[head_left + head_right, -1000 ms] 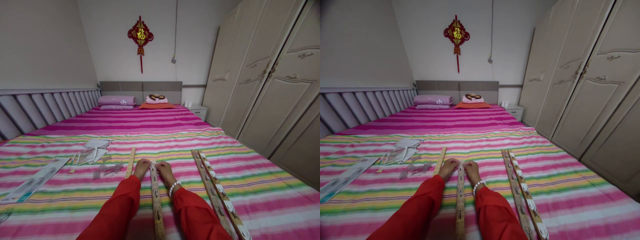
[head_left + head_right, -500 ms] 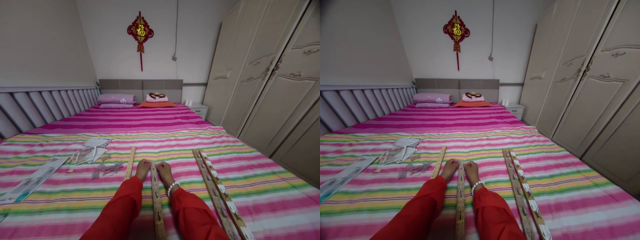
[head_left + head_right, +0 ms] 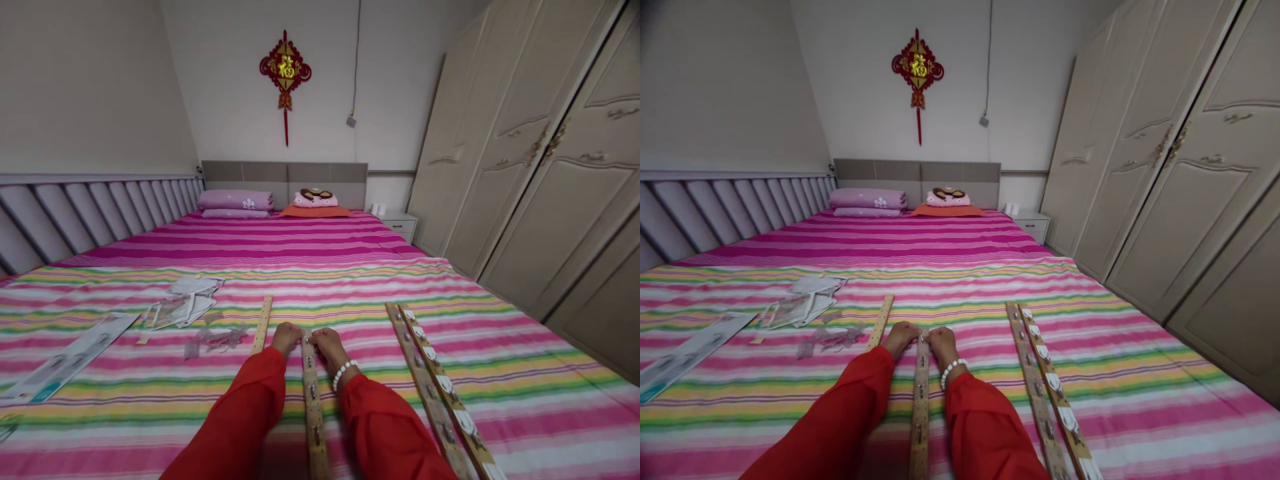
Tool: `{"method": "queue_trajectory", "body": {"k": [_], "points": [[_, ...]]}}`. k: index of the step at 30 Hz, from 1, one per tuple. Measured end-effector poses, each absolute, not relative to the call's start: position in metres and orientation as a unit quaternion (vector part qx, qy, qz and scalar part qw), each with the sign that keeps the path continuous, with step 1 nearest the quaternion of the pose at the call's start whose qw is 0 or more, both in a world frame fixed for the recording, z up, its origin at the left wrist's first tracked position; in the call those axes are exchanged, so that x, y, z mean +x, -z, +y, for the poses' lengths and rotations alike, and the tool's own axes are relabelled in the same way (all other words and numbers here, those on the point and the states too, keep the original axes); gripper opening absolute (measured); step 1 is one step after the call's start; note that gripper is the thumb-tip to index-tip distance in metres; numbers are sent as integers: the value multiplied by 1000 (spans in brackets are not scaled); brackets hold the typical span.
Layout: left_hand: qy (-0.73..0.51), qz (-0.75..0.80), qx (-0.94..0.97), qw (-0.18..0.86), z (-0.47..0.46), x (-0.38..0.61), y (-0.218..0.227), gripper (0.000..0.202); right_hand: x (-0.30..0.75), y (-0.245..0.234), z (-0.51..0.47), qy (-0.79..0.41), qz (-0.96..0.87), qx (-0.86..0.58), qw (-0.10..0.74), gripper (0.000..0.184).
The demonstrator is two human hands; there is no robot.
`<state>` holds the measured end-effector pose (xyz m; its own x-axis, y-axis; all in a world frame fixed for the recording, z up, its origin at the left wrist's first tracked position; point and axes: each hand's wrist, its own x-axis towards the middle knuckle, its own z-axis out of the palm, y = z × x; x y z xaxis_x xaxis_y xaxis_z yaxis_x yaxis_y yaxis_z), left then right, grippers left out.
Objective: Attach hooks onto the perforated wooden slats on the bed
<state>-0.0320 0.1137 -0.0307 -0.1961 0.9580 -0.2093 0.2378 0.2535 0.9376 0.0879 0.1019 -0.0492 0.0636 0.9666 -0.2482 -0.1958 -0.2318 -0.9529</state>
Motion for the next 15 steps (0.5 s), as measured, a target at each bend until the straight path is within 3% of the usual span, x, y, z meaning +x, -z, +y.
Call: {"method": "queue_trajectory", "body": {"k": [10, 15], "points": [[-356, 692, 424, 463, 119, -34, 25, 19, 89, 60, 105, -582, -370, -522, 503, 23], [-336, 704, 426, 460, 125, -35, 22, 27, 87, 74, 111, -566, -420, -493, 510, 25]]}}
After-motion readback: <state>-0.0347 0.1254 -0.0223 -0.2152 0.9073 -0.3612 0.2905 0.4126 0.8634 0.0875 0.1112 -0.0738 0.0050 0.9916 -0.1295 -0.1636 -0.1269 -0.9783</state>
